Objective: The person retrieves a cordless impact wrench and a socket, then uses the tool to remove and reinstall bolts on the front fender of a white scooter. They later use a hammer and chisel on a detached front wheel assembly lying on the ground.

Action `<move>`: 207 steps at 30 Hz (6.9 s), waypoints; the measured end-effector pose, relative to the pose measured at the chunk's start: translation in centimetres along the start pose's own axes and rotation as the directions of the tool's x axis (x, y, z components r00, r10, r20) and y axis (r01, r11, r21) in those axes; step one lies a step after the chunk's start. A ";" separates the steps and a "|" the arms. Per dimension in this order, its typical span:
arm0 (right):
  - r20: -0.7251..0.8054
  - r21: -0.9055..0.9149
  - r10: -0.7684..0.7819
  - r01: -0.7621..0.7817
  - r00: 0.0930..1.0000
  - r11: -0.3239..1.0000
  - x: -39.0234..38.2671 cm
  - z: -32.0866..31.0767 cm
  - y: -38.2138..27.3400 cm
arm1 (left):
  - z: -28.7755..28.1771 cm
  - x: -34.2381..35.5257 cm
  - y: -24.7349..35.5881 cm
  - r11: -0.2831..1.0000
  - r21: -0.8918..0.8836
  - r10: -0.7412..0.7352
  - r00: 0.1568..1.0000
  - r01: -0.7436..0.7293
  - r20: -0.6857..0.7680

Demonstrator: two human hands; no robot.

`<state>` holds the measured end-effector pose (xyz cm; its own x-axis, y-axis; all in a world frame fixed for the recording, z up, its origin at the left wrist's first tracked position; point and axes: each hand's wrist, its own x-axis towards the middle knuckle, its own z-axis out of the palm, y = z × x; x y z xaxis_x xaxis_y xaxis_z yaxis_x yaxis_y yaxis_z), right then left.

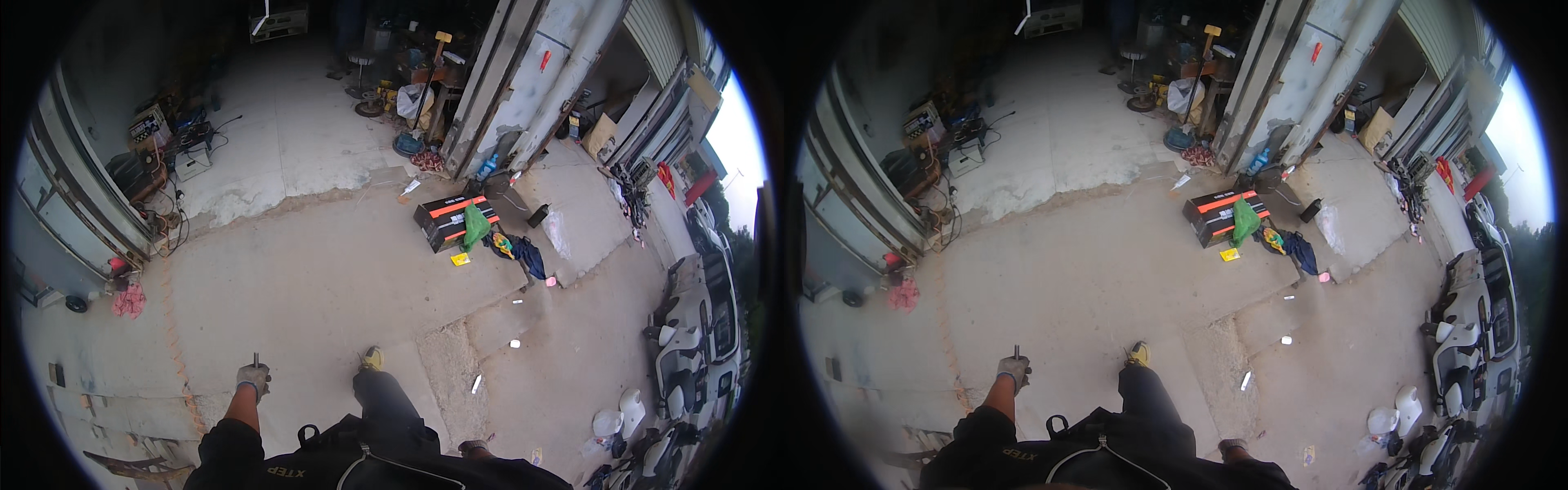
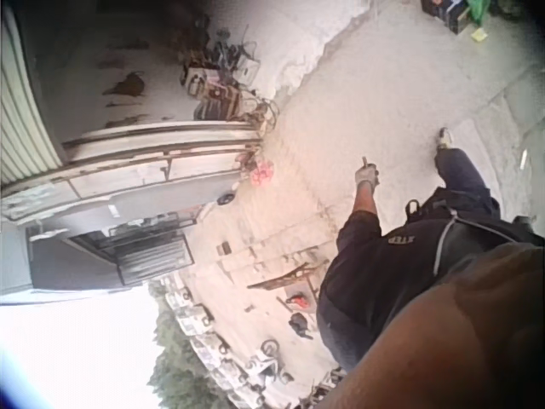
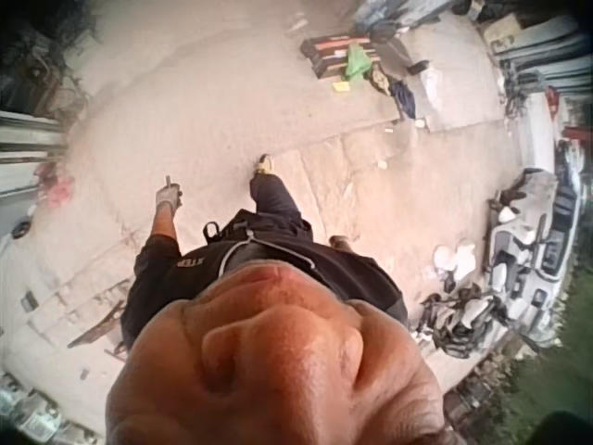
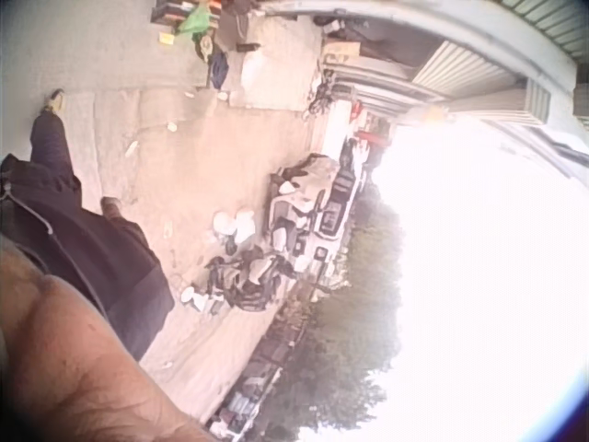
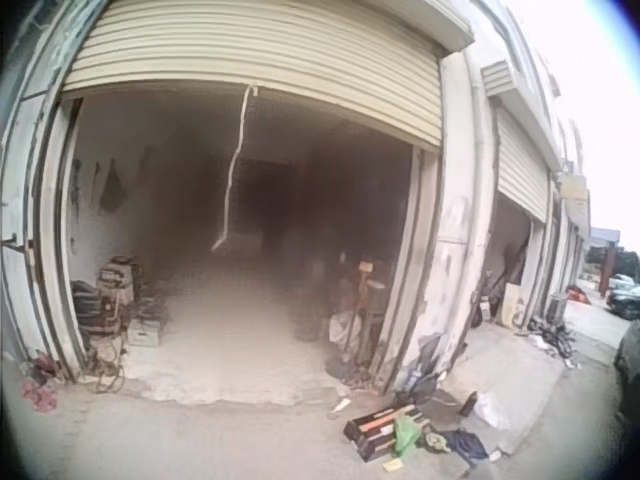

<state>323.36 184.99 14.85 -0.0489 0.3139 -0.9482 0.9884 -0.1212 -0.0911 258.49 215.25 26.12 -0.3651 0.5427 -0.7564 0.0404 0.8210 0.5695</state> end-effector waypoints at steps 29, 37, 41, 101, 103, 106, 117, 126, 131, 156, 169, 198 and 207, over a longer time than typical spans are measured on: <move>0.961 0.275 0.263 -0.217 0.083 -0.937 -6.2 2.3 -70.1 | 59.7 8.5 60.7 0.346 0.632 0.005 0.675 -0.693 0.738; 0.755 0.157 0.061 -0.089 0.653 -0.984 0.3 -12.6 -83.8 | 59.2 -6.8 35.4 0.052 0.593 -0.432 0.517 -0.803 0.739; 0.841 0.140 0.141 0.042 0.522 -0.989 -6.2 -9.8 -84.5 | 39.5 -18.0 10.7 -0.320 0.277 -0.706 0.423 -0.906 0.568; 0.884 -0.329 -0.158 0.345 0.441 -0.879 -17.7 75.5 -24.3 | 71.1 -63.4 -65.7 -0.440 0.197 -0.340 0.366 -0.876 0.866; 0.919 -0.304 -0.140 0.437 0.368 -0.847 -21.1 79.4 -18.4 | 74.2 -69.8 -67.8 -0.310 0.160 -0.424 0.287 -0.937 0.859; 0.950 -0.184 -0.066 0.380 0.304 -0.907 -23.9 86.9 -10.0 | 78.1 -75.0 -69.5 -0.182 0.065 -0.401 0.135 -0.981 0.906; 0.905 0.180 0.304 0.379 0.298 -0.908 -25.6 101.4 30.5 | 80.1 -62.9 -57.1 -0.487 0.740 -0.014 0.851 -0.464 0.524; 0.819 0.350 0.480 0.389 0.315 -0.852 -28.5 104.6 61.1 | 97.5 -74.4 -62.6 -0.623 0.652 -0.019 0.841 -0.433 0.541; 0.838 0.230 0.324 0.254 0.440 -0.940 -22.7 107.3 69.3 | 117.0 -93.4 -71.8 -0.285 0.287 -0.115 0.330 -0.914 0.937; 0.914 0.015 0.104 0.222 0.393 -0.975 7.2 136.5 84.8 | 122.7 -86.5 -84.8 -0.820 0.418 0.175 0.525 -0.390 0.833; 0.732 0.261 0.595 0.671 0.332 -0.694 -35.8 100.7 61.8 | 108.5 -115.1 -119.4 -0.438 0.091 -0.814 0.438 -0.894 0.382; 0.910 0.157 -0.088 0.534 -0.404 -0.831 -50.6 95.1 -2.7 | 90.3 -100.3 -116.2 -0.724 0.171 -0.435 0.634 -0.669 0.640; 0.933 -0.297 -0.351 0.726 0.081 -0.621 -40.6 111.6 -13.8 | 74.9 -105.6 -141.8 -0.725 0.013 -0.611 0.651 -0.689 0.450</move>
<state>295.71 68.83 20.61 -0.4852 -0.8103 -0.3286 -0.6062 0.5825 -0.5414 360.96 54.87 1.15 0.1558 -0.0682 -0.9854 0.2346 -0.9665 0.1040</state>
